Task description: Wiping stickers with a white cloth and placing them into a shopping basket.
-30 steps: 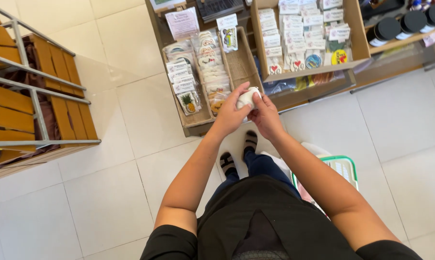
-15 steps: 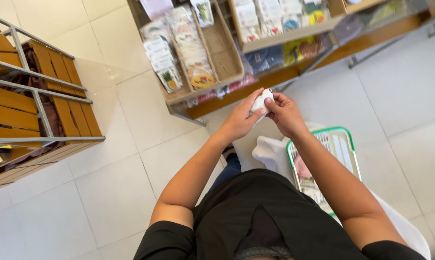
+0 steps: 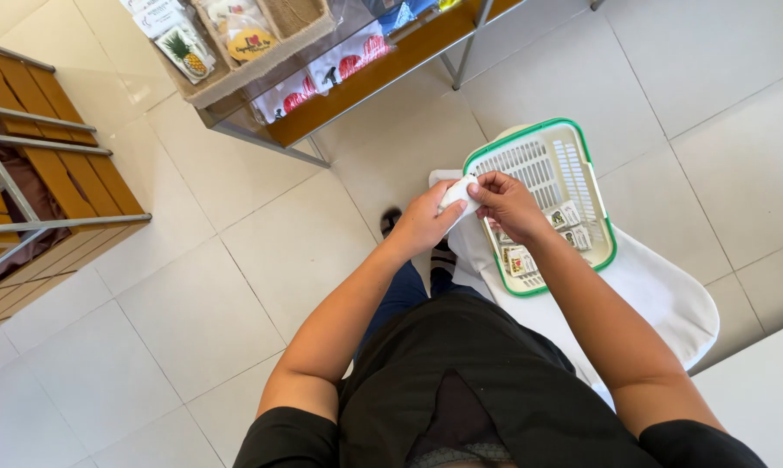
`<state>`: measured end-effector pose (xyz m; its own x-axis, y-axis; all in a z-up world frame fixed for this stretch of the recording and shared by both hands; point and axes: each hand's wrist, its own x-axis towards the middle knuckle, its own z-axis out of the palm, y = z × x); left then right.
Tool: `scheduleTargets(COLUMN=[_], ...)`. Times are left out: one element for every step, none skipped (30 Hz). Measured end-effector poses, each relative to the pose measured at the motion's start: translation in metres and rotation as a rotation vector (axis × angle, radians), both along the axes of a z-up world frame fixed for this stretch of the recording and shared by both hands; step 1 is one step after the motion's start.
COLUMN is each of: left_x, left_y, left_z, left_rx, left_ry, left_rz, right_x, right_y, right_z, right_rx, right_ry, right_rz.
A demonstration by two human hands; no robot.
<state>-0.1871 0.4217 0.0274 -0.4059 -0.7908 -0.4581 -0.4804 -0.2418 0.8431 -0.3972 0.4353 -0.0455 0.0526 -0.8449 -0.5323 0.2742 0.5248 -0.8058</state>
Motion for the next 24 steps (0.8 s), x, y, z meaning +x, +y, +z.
scheduleTargets(left_x=[-0.003,-0.006,-0.009,-0.011,-0.014,-0.016,-0.019,-0.021,-0.025,-0.026,-0.028,-0.031,-0.034,-0.037,-0.042,-0.049,-0.054,-0.060,-0.067,-0.073,-0.081,-0.088,-0.095,-0.102], left_y=[0.004,0.007,0.012,0.018,0.018,0.017,0.018,0.018,0.018,0.020,0.022,0.025,0.031,0.037,0.039,0.041,0.046,0.051,0.060,0.068,0.070,0.068,0.071,0.073], left_z=[-0.009,-0.019,-0.029,-0.034,-0.040,-0.045,-0.050,-0.055,-0.060,-0.068,-0.076,-0.086,-0.100,-0.116,-0.131,-0.136,-0.140,-0.144,-0.162,-0.179,-0.196,-0.199,-0.203,-0.209], left_rx=[0.002,-0.005,-0.005,0.003,0.012,0.022,0.024,0.052,0.081,0.083,0.103,0.123,0.138,0.150,0.154,0.162,0.182,0.201,0.206,0.211,0.207,0.201,0.203,0.206], left_ry=[-0.001,0.019,0.040,0.040,0.084,0.128,0.127,0.166,0.208,0.210,0.220,0.229,0.234,0.239,0.243,0.248,0.224,0.199,0.195,0.163,0.133,0.133,0.103,0.074], left_rz=[-0.008,0.013,0.027,0.012,0.028,0.045,0.032,0.024,0.015,0.000,-0.015,-0.029,-0.041,-0.011,0.023,0.016,0.042,0.068,0.063,0.058,0.056,0.055,0.070,0.085], right_x=[-0.005,-0.011,-0.016,-0.025,-0.035,-0.043,-0.052,-0.060,-0.071,-0.075,-0.081,-0.088,-0.090,-0.094,-0.098,-0.104,-0.108,-0.112,-0.116,-0.121,-0.127,-0.133,-0.138,-0.143], right_y=[0.003,0.006,0.013,0.022,0.026,0.029,0.036,0.043,0.050,0.059,0.068,0.077,0.087,0.098,0.102,0.109,0.119,0.129,0.141,0.153,0.156,0.159,0.166,0.173], right_z=[-0.004,-0.008,-0.012,-0.019,-0.025,-0.031,-0.037,-0.043,-0.050,-0.056,-0.062,-0.069,-0.079,-0.090,-0.101,-0.117,-0.134,-0.150,-0.172,-0.193,-0.214,-0.232,-0.251,-0.270], right_rx=[0.002,0.032,0.067,0.075,0.086,0.096,0.097,0.116,0.134,0.134,0.173,0.211,0.224,0.235,0.239,0.244,0.291,0.339,0.344,0.409,0.463,0.458,0.498,0.537], right_ry=[-0.001,-0.007,-0.012,-0.012,-0.013,-0.014,-0.015,-0.031,-0.044,-0.042,-0.056,-0.071,-0.064,-0.071,-0.079,-0.072,-0.057,-0.043,-0.045,-0.032,-0.019,-0.022,0.007,0.036], right_rz=[-0.008,-0.043,-0.086,-0.102,-0.181,-0.261,-0.274,-0.324,-0.376,-0.391,-0.425,-0.460,-0.473,-0.505,-0.531,-0.539,-0.567,-0.596,-0.601,-0.617,-0.629,-0.630,-0.629,-0.629])
